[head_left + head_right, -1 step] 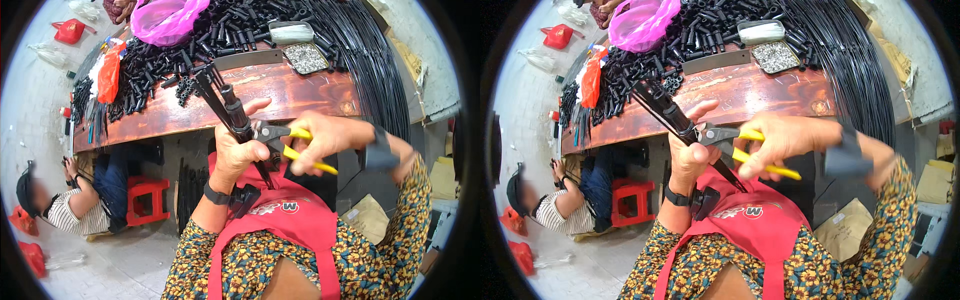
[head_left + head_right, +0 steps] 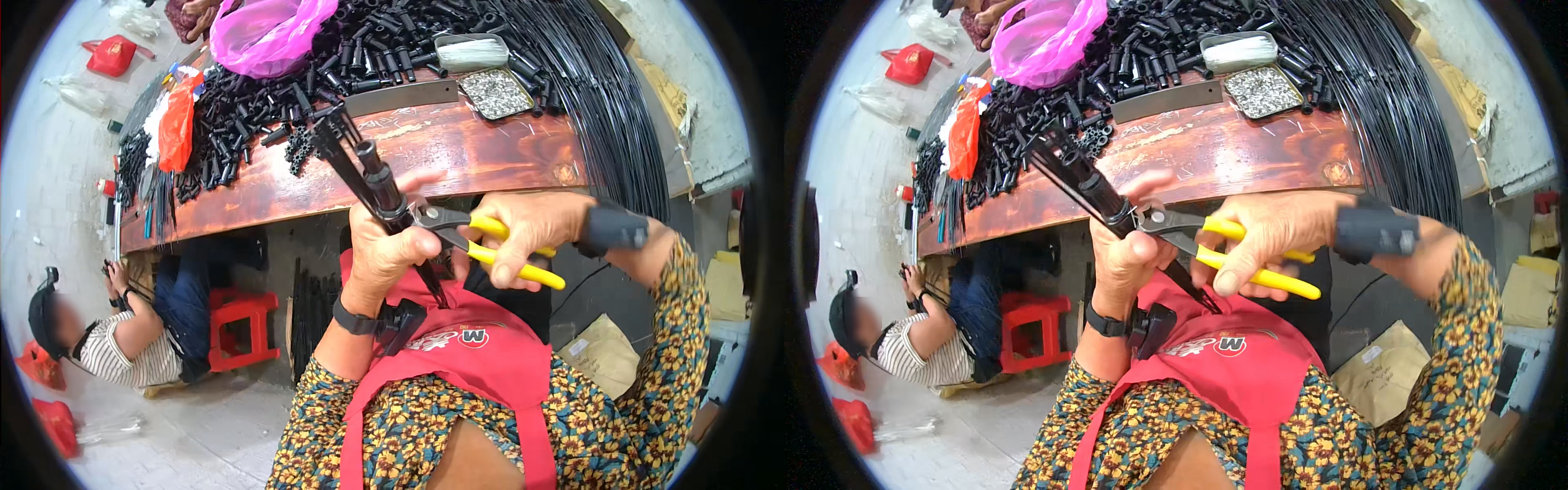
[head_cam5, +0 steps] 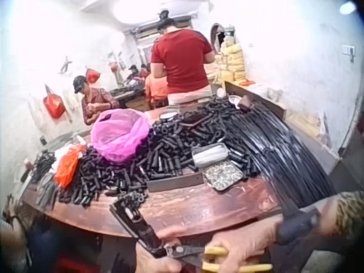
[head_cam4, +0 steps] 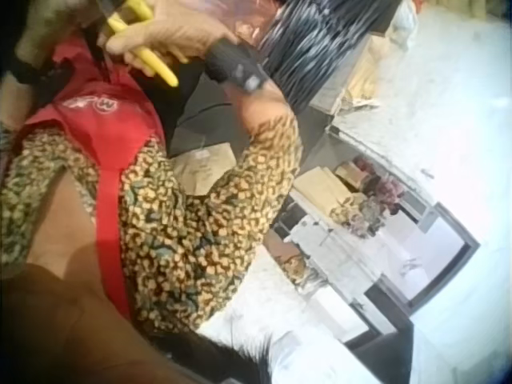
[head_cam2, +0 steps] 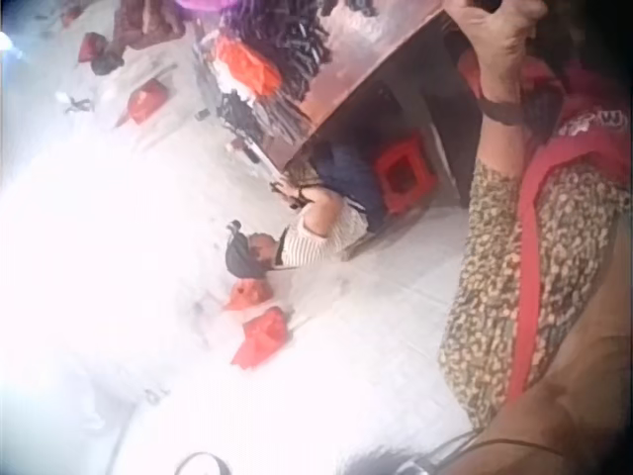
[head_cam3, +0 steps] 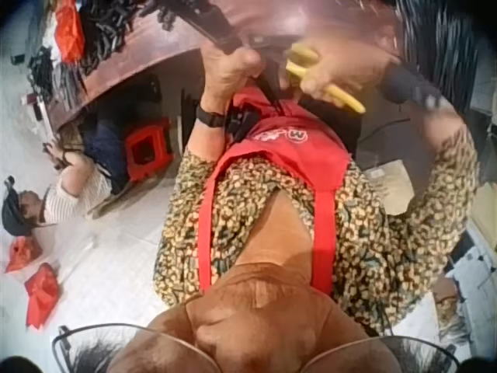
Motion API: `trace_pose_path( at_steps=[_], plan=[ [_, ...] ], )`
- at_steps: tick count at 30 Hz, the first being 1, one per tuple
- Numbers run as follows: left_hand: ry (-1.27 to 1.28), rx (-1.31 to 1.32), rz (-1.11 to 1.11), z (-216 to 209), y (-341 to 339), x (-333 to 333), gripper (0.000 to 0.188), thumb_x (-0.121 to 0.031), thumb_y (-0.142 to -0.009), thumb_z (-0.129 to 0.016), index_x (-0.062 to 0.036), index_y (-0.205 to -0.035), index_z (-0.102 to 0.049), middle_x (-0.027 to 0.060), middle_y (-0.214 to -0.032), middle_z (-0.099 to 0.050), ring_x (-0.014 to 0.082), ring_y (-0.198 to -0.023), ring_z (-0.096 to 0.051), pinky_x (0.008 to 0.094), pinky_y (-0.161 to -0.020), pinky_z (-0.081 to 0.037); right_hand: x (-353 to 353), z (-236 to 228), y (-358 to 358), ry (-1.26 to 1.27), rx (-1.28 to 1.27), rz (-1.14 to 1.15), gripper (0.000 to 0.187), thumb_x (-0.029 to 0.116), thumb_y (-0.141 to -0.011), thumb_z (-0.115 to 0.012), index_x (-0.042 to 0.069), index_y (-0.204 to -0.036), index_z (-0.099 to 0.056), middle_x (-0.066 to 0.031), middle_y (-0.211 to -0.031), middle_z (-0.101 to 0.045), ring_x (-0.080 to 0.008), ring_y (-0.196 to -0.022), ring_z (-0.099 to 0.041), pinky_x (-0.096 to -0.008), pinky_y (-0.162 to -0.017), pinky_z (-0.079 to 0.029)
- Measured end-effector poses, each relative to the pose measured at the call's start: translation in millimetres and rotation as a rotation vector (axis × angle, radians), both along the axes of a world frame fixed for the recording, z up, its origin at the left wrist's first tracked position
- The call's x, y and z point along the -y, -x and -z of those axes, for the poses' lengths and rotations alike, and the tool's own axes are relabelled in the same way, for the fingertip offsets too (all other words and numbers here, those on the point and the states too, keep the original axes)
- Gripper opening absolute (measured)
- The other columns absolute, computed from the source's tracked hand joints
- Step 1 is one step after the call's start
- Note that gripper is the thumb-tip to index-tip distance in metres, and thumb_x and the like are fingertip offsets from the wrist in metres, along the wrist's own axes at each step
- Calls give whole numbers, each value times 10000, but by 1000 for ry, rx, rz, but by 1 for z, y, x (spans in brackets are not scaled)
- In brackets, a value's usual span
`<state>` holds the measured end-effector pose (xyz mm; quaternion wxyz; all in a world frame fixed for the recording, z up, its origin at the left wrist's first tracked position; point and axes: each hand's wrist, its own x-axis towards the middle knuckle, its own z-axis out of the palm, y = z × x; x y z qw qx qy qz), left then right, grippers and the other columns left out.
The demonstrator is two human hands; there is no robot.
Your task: Assembling black rods into circular plastic components using pliers.
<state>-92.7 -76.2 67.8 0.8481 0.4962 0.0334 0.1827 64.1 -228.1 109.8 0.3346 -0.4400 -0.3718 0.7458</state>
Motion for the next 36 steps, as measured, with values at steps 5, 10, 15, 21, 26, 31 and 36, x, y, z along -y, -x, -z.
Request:
trace_pose_path(
  at_steps=[5, 10, 15, 21, 26, 31, 36],
  plan=[
    [-88, -113, -109, 2, 4, 2, 424, -109, -685, -842, 13, -1048, -659, -17, -645, -598, 23, -489, -478, 181, -437, -346, 8, 2, 9, -839, 1339, 260, 424, 283, -822, -675, -20, -1096, -562, -137, -791, -642, -250, -745, -639, -345, -583, -484],
    [-77, -107, -42, 2, 2, -3, 461, -101, -636, -864, 16, -1036, -666, -8, -729, -639, 39, -581, -535, 194, -521, -414, 15, -4, 6, -705, 1273, 262, 315, 227, -810, -699, 25, -1022, -583, -118, -714, -645, -254, -676, -647, -400, -565, -472],
    [-132, -61, -11, 4, 0, 3, 489, -126, -595, -885, 21, -1010, -672, 6, -791, -649, 57, -668, -572, 195, -612, -445, 4, 1, -13, 37, 211, -77, 454, 280, -716, -821, -5, -985, -592, -35, -663, -635, -111, -602, -610, -311, -514, -451],
    [-203, -62, -98, 5, -3, 1, 417, -259, -735, -823, 21, -999, -662, -34, -609, -559, 28, -450, -447, 196, -404, -324, 14, 20, 29, -674, 1528, 462, 418, 115, -680, -671, -15, -1017, -458, -247, -837, -605, -429, -804, -614, -482, -683, -481],
    [81, -171, -10, 0, -7, 0, 1021, -857, -800, -219, 49, -1047, -620, -35, -484, -392, 75, -371, -309, 241, -387, -265, 14, 11, 20, -476, 1105, 328, 422, 76, -712, -648, -5, -1084, -465, -214, -910, -538, -426, -868, -564, -500, -737, -463],
    [62, -292, -42, -7, -10, 1, 1126, -899, -758, -131, 72, -1064, -612, -25, -454, -351, 98, -356, -296, 254, -387, -272, 13, 3, 19, -644, 1501, 321, 568, 79, -708, -637, 3, -1233, -437, -220, -1000, -490, -385, -912, -511, -464, -747, -414],
    [63, -286, -44, -9, -12, 3, 1126, -899, -757, -134, 70, -1072, -612, -28, -454, -351, 98, -358, -293, 255, -386, -273, 13, -2, 20, -655, 1606, 330, 632, 48, -692, -647, 7, -1283, -426, -192, -970, -482, -357, -891, -494, -426, -743, -398]
  ],
)
